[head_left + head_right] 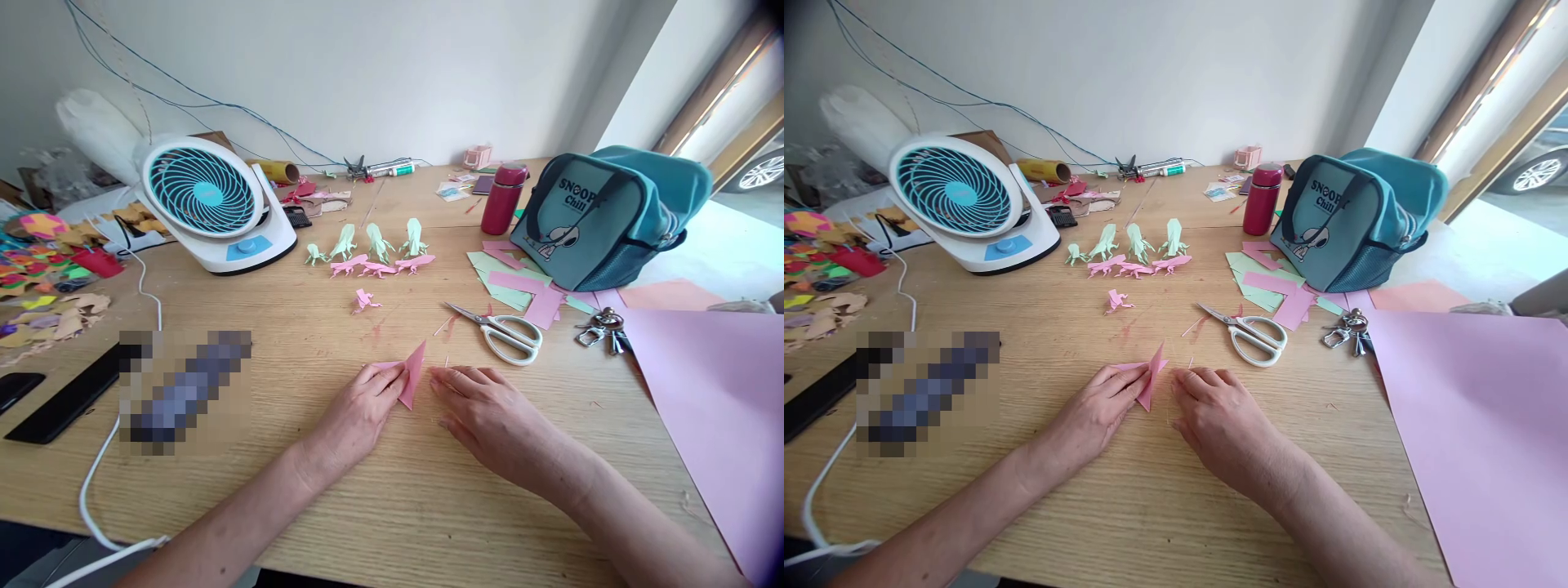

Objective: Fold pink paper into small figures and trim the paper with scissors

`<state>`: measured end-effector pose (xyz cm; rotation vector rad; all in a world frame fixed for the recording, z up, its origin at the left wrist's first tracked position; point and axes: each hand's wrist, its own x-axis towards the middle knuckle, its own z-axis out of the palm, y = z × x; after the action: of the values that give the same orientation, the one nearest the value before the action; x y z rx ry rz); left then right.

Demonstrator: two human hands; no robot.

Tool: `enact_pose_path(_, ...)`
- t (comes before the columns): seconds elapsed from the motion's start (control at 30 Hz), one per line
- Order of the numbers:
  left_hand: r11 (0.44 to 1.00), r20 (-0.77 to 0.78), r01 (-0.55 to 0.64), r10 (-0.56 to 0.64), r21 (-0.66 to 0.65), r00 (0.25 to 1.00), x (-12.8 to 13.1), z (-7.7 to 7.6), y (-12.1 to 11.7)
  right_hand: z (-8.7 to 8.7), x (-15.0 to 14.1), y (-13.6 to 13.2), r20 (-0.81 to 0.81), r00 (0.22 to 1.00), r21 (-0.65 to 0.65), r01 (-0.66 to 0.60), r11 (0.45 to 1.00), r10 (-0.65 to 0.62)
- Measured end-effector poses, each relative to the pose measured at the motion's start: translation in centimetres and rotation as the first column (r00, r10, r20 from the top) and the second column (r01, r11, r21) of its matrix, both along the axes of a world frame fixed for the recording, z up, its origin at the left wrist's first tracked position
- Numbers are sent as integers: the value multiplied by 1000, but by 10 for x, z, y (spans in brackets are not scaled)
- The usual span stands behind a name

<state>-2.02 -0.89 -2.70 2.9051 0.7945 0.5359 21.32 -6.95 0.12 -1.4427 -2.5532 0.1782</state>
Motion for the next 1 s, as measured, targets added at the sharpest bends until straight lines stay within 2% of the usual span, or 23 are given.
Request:
enact_pose_path(0.13,1000,-35,-21,21,-17,999,0,-1,2,2,1,0,7,1000,-3,-1,1000,1)
enact_pose_path(0.27,998,-66,-40,38,-39,997,1,6,1,2,-2,-3,25,1000,0,10,1000,-10)
enact_pose_path(0.53,996,-125,-48,39,-69,991,-1,12,-2,-6,-15,-16,162,982,102,84,991,-100)
enact_pose_path(0.67,997,-150,-46,37,-54,988,-1,12,-2,-10,-15,-18,232,957,127,146,981,-172)
enact_pose_path(0.8,998,-198,-52,47,-22,979,2,14,-2,-12,-9,-13,291,901,152,289,945,-322)
enact_pose_path(1.0,999,-238,-52,50,-2,970,3,14,-4,-5,1,-1,294,848,197,397,896,-441)
